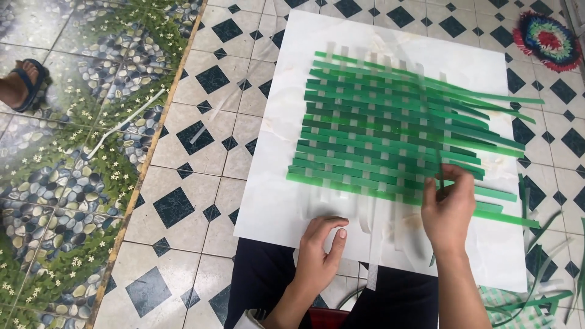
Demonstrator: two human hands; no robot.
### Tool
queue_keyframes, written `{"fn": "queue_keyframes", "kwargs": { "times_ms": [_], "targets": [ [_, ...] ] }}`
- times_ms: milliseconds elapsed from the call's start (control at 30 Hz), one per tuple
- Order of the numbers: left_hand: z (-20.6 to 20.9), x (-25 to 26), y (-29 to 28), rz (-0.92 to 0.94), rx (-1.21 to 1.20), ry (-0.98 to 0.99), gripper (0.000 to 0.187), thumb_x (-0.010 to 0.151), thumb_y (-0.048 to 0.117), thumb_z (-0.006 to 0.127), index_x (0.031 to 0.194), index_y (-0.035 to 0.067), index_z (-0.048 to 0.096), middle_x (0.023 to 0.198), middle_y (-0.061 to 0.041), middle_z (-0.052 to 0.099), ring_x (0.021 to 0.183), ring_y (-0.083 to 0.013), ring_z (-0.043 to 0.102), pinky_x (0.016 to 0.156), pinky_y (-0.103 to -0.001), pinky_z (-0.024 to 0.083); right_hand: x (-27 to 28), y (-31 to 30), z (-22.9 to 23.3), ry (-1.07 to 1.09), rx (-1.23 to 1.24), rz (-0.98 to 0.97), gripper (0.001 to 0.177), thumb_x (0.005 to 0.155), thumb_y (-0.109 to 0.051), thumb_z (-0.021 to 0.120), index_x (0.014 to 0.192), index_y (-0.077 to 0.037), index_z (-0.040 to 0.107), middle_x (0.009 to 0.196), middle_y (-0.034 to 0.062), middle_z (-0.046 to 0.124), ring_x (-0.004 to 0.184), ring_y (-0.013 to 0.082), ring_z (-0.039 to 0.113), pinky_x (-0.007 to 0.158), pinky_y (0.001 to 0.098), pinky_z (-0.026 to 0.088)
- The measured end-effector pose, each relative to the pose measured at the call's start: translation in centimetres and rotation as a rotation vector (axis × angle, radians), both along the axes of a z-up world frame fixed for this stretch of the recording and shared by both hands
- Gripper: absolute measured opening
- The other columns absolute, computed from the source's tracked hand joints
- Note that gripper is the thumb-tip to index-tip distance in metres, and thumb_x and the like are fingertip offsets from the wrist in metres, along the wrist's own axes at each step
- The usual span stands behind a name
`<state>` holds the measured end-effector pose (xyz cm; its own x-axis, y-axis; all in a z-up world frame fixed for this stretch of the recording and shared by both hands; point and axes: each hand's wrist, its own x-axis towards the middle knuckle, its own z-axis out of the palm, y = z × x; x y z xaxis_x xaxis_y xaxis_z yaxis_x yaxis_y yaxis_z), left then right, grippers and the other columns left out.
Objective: Weaving green plastic strips into a grid pattern on a white board to create a mat.
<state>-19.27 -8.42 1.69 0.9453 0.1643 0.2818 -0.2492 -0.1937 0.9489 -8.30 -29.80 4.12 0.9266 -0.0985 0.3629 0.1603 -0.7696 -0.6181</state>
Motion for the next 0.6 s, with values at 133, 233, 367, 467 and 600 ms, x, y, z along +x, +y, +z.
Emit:
{"fn": "queue_keyframes", "kwargs": {
  "times_ms": [133,233,367,467,600],
  "targets": [
    [-0.6,0.0,-0.1,0.007,0.006,0.044,0.025,0.098,0.026,0.049,0.107,0.008,0.065,0.104,-0.006,0.068,0.102,-0.0212,0.063,0.086,-0.033,0.052,1.3,-0.6,-2.3,-0.050,-0.111,0.087,0.025,0.096,0.002,0.054,0.121,0.004,0.054,0.115,0.0188,0.049,0.089,0.0320,0.053,0.070,0.0394,0.048],
    [-0.1,0.1,0.2,0.022,0.031,0.033,0.030,0.099,0.029,0.048,0.105,0.007,0.067,0.102,-0.007,0.068,0.101,-0.0217,0.063,0.085,-0.032,0.052,1.8,-0.4,-3.0,-0.026,-0.154,0.094,0.033,0.094,-0.004,0.058,0.127,-0.001,0.055,0.118,0.0187,0.047,0.099,0.0379,0.054,0.079,0.0468,0.047],
    [-0.7,0.3,0.1,0.018,0.033,0.011,0.028,0.098,0.028,0.049,0.104,0.007,0.066,0.100,-0.007,0.067,0.098,-0.0235,0.063,0.084,-0.034,0.050,1.0,-0.7,-2.4,-0.144,-0.256,0.163,0.034,0.093,-0.011,0.061,0.126,-0.002,0.059,0.124,0.0157,0.057,0.112,0.0348,0.052,0.099,0.0444,0.039],
    [-0.8,0.1,0.2,0.003,0.015,0.046,0.029,0.098,0.030,0.048,0.106,0.008,0.066,0.102,-0.007,0.067,0.099,-0.0218,0.063,0.082,-0.033,0.052,-3.6,-1.5,-1.2,-0.156,-0.187,0.128,0.024,0.095,-0.015,0.063,0.116,-0.003,0.063,0.116,0.0118,0.063,0.109,0.0290,0.056,0.095,0.0386,0.042],
    [-1.2,0.2,0.2,-0.002,-0.009,0.054,0.030,0.099,0.032,0.048,0.107,0.009,0.066,0.103,-0.007,0.066,0.099,-0.0217,0.062,0.082,-0.033,0.052,-11.6,-5.9,-3.6,0.289,-0.071,-0.183,0.038,0.098,-0.015,0.057,0.062,-0.010,0.068,0.050,0.0013,0.057,0.053,0.0108,0.047,0.060,0.0228,0.038]
  ]
}}
